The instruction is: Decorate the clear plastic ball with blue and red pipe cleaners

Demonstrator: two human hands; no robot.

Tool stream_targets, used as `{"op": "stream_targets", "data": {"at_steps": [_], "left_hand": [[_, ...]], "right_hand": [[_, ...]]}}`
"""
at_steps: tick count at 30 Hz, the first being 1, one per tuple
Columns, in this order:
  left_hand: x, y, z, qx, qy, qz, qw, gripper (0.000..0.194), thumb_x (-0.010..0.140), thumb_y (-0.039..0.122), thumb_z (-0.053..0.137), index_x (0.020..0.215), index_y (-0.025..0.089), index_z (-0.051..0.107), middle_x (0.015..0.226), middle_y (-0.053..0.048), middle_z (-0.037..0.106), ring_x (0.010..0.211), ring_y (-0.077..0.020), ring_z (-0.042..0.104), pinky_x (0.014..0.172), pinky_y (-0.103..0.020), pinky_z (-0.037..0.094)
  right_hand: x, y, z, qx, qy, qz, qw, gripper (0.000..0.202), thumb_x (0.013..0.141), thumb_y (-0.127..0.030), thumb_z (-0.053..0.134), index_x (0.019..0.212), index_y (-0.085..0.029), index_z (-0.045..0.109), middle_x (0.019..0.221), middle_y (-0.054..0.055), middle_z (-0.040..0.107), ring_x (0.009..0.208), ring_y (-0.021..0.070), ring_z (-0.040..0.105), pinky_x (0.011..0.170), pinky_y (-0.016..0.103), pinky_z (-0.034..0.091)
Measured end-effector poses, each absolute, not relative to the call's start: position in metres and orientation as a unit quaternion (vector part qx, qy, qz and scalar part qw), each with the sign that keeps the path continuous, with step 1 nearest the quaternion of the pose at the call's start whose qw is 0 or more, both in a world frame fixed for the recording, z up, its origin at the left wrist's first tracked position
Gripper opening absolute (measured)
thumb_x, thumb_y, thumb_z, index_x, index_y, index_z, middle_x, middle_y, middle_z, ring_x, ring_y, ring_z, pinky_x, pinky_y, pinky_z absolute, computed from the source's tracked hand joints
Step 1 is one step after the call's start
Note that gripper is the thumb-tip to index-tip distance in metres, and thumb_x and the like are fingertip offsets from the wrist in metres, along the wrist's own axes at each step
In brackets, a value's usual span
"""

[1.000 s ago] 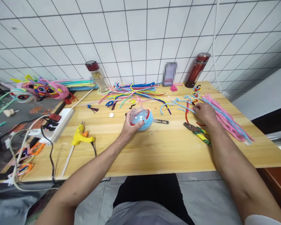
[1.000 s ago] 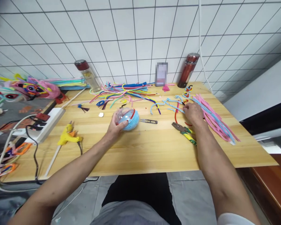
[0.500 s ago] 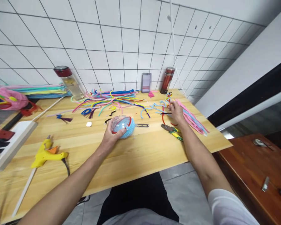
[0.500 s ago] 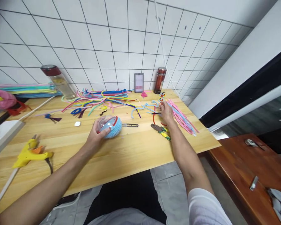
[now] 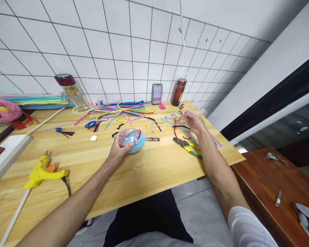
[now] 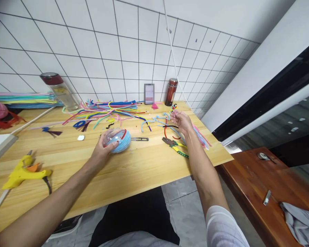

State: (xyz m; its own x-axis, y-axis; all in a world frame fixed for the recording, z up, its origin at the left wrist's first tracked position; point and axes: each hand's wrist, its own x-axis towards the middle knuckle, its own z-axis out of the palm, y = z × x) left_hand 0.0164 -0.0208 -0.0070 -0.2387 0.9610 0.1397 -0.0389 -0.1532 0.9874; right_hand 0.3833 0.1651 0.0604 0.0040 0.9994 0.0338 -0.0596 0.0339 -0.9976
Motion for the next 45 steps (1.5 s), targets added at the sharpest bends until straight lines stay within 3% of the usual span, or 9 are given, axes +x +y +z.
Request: {"op": "stream_targets", "data": {"at_steps": [9,15,20,26,31,38,45], "left_hand": [[0.023,-0.024,0.007,0.437,0.494,0.612,0.436,0.088,0.063,0.057,0.095,0.134,0.024,0.055,0.150,-0.017,0.064,0.149,-0.0392,0.054,0.129,-0.056,0.036],[0.018,-0.021,0.005,0.439,0.481,0.626,0.430,0.088,0.065,0.055,0.094,0.137,0.023,0.056,0.152,-0.016,0.063,0.150,-0.0373,0.053,0.129,-0.054,0.036],[0.000,-0.011,0.005,0.397,0.474,0.658,0.430,0.089,0.066,0.054,0.093,0.141,0.025,0.055,0.154,-0.014,0.062,0.148,-0.0341,0.055,0.124,-0.049,0.043],[-0.007,-0.011,0.014,0.415,0.485,0.591,0.493,0.082,0.063,0.049,0.095,0.134,0.022,0.063,0.145,-0.014,0.068,0.142,-0.0367,0.060,0.120,-0.051,0.046],[-0.007,-0.019,0.024,0.468,0.525,0.484,0.520,0.081,0.058,0.045,0.098,0.130,0.025,0.068,0.140,-0.011,0.071,0.138,-0.0403,0.062,0.120,-0.054,0.047],[-0.021,-0.017,0.023,0.489,0.539,0.476,0.493,0.093,0.060,0.044,0.098,0.145,0.030,0.063,0.153,-0.010,0.062,0.152,-0.0402,0.050,0.129,-0.053,0.038],[-0.027,-0.015,0.019,0.510,0.506,0.468,0.515,0.086,0.063,0.045,0.095,0.142,0.031,0.066,0.153,-0.010,0.063,0.151,-0.0399,0.051,0.130,-0.059,0.033]], "right_hand": [[0.348,0.121,0.089,-0.378,-0.460,0.636,0.491,0.015,0.087,-0.020,0.076,0.102,-0.022,0.074,0.097,0.003,0.084,0.077,0.0122,0.078,0.069,0.021,0.066],[0.309,0.108,0.077,-0.389,-0.473,0.642,0.462,0.017,0.086,-0.022,0.083,0.098,-0.023,0.072,0.095,0.001,0.084,0.065,0.0097,0.074,0.058,0.017,0.061],[0.289,0.109,0.056,-0.391,-0.463,0.641,0.470,0.016,0.083,-0.021,0.083,0.096,-0.022,0.073,0.093,0.001,0.082,0.052,0.0064,0.061,0.045,0.015,0.050],[0.291,0.105,0.035,-0.401,-0.469,0.638,0.460,0.027,0.074,-0.014,0.080,0.099,-0.022,0.074,0.095,0.001,0.081,0.069,0.0095,0.070,0.057,0.017,0.055],[0.293,0.108,0.031,-0.401,-0.487,0.614,0.474,0.026,0.080,-0.023,0.081,0.104,-0.023,0.074,0.097,0.003,0.081,0.077,0.0131,0.074,0.064,0.022,0.059],[0.288,0.105,0.028,-0.426,-0.521,0.573,0.468,0.024,0.079,-0.025,0.074,0.103,-0.021,0.078,0.097,0.005,0.083,0.077,0.0142,0.072,0.065,0.024,0.054],[0.288,0.106,0.033,-0.422,-0.537,0.544,0.487,0.014,0.082,-0.029,0.073,0.095,-0.021,0.073,0.099,0.008,0.083,0.084,0.0175,0.074,0.069,0.026,0.054]]}}
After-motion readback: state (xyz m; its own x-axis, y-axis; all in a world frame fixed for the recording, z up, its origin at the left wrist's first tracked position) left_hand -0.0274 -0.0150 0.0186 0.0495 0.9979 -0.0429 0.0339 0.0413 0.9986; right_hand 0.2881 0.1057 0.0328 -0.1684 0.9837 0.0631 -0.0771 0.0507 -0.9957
